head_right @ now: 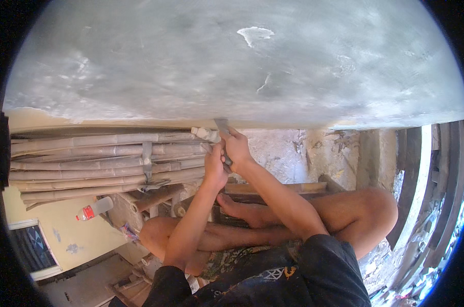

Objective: The person uses a scraper to apply and smooth white plaster onto a wall while sitting on the floor.

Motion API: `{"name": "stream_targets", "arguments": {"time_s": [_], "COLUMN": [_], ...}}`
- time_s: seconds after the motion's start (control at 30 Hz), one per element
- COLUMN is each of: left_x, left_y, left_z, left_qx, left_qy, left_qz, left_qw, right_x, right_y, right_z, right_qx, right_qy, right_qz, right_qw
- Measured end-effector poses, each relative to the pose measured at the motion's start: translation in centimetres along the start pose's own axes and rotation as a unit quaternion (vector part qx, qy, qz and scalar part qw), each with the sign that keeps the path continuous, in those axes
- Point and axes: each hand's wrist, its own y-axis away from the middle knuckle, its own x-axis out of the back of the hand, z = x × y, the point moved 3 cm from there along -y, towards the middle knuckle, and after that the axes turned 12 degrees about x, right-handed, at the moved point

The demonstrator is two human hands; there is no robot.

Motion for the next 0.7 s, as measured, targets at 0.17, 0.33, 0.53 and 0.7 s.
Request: {"name": "stream_targets", "arguments": {"time_s": [0.17,0.33,0.53,0.7], "left_x": [-0.6,0.0,0.8,1.2], "left_y": [0.3,0.4,0.1,-0.4], "left_z": [0.6,-0.1,-0.5,-0.4], "left_qx": [-0.003,0.011,0.012,-0.014], "left_qy": [-0.013,-0.021,-0.004,-0.013], "left_qz": [0.008,0.015,0.005,0.019], "left_qw": [1.0,1.0,1.0,1.0], "right_x": [-0.1,0.0,-0.1,-0.2], "right_y": [-0.6,0.2,0.5,0.2], "right_z": [-0.6,-0.2,-0.1,0.2], "right_qx": [0.026,0.014,0.041,0.05], "right_qy": [0.034,0.043,0.059,0.073], "right_qz": [-0.006,-0.011,-0.008,-0.002], "right_qw": [0.999,0.999,0.997,0.996]}}
